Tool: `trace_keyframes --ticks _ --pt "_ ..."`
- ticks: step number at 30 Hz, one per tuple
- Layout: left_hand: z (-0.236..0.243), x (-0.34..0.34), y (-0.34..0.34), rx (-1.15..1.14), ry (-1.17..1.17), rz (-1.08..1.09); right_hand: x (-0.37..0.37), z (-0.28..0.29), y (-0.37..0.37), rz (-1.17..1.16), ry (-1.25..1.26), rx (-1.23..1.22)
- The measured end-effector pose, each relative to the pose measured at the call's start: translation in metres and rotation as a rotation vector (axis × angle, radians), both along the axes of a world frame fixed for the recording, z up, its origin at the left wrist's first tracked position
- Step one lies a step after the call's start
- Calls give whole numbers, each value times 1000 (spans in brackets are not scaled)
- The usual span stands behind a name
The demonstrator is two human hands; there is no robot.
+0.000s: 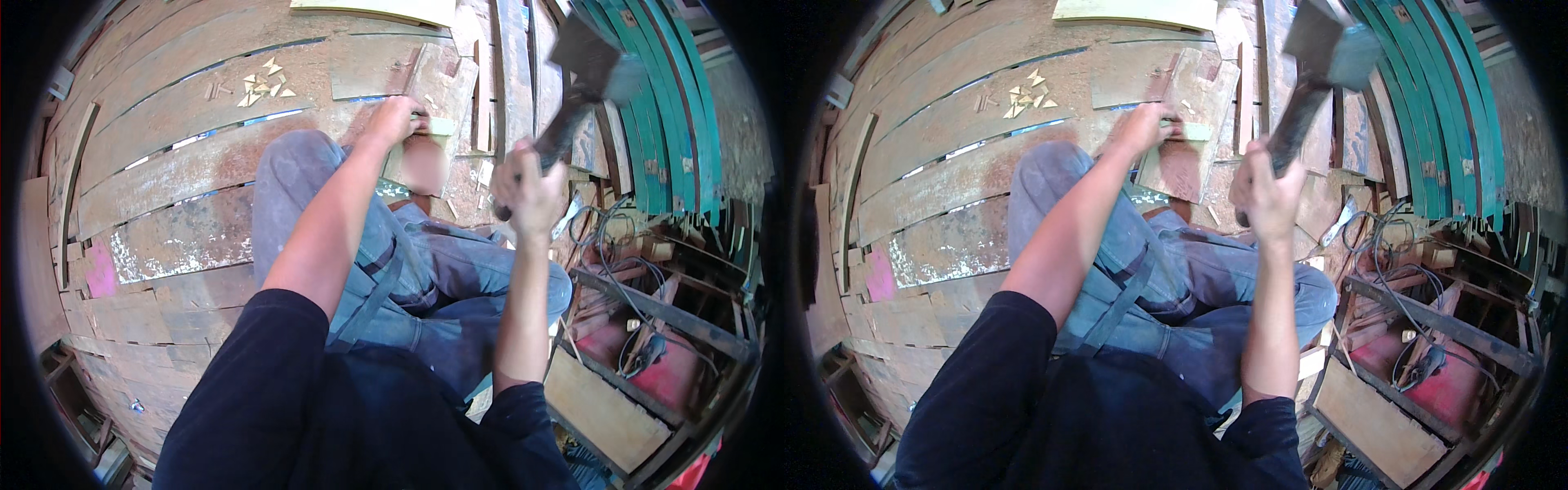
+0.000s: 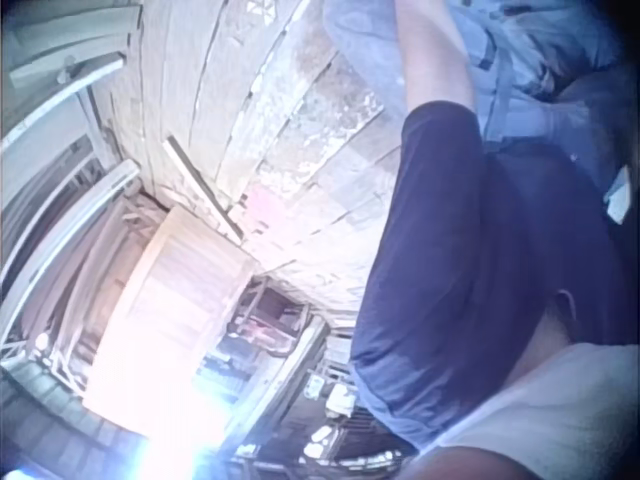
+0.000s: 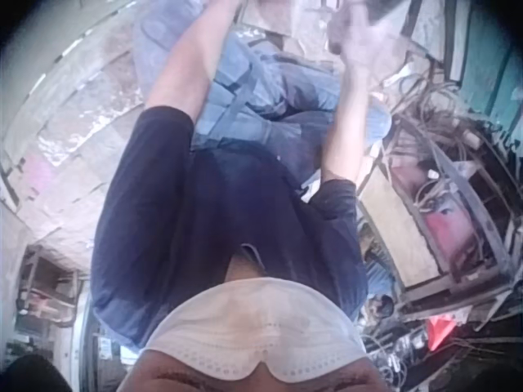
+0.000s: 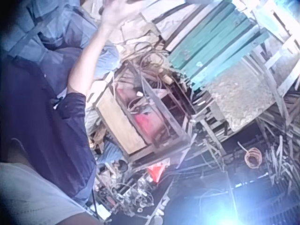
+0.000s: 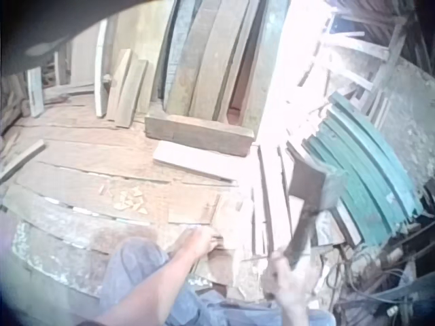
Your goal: Shaping a small piece of wood using an axe and striking it with a mallet.
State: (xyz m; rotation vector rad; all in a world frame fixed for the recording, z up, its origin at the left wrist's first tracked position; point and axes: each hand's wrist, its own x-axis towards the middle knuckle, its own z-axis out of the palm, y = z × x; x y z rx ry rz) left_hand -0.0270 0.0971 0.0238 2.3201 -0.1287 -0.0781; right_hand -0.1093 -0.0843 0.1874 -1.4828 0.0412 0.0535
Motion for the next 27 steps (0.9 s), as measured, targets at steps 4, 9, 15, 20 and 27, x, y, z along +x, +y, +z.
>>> trace_keyframes --ticks 4,9,15,20,27 --pt "9 0 -8 -6 39 -37 -14 -112 -30 37 415 -211" --pt "2 1 -5 -43 4 -12 -19 -130 -31 133 543 -87" --pt "-37 12 8 -52 -136 -28 -14 -116 -13 113 602 -59" --pt "6 -1 -4 -69 1 -41 -26 -131 -23 91 457 -138" --pt "9 2 -1 47 74 -21 -2 -33 -8 33 -42 -229"
